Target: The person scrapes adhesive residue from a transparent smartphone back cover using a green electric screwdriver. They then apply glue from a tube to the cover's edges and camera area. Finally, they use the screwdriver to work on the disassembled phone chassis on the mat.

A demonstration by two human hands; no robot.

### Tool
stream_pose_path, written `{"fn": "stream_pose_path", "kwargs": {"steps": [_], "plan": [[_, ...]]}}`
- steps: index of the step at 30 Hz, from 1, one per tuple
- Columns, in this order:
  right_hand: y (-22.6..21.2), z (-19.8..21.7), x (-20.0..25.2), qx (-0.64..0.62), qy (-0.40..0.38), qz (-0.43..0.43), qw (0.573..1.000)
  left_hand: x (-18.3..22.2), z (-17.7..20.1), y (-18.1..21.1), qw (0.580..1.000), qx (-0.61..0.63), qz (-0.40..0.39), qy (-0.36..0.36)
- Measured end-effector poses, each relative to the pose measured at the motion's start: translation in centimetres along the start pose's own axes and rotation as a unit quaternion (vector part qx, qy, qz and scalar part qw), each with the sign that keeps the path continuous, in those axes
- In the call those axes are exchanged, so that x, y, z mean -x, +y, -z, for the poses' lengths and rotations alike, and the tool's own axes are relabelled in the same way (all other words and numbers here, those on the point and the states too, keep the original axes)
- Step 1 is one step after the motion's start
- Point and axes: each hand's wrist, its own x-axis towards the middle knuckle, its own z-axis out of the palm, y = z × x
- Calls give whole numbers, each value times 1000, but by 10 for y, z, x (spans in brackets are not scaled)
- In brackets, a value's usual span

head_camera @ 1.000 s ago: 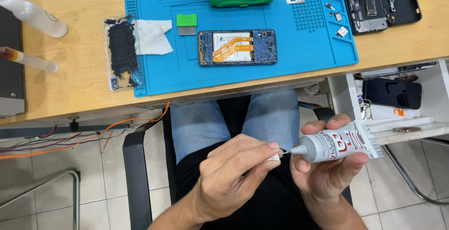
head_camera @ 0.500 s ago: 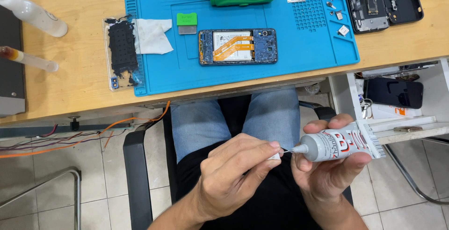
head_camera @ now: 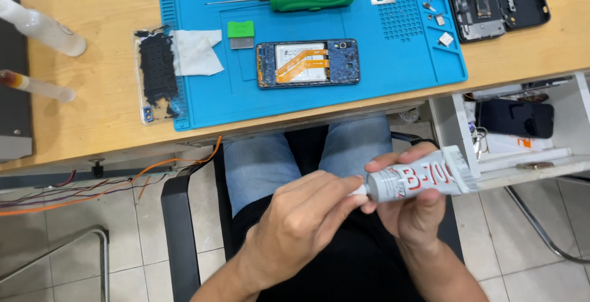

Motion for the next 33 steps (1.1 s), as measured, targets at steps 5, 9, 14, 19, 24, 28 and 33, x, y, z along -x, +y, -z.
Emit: {"fn": "stream_pose_path", "kwargs": {"steps": [5,9,14,19,24,28,33], "plan": [[-1,7,-6,45,6,-14,999,2,-12,-21,999,24,45,5],[-11,20,-5,80,-16,2,997,4,-6,-26,985,8,164,-45],[-11,36,0,64,35,-3,997,3,-11,-27,999,-4,18,-37],[-11,30,-3,96,-6,1,995,-3,-2,-30,970,89,210,-82],[-9,37,3,39,-5,-28,999,0,-3,-22,996,55,58,-47],[-7,28,6,136,-48,-11,989,14,-8,-30,983,40,164,-76],[-2,30,13,100,-62,-23,993,29,-11,-24,1000,3,-4,20]]}}
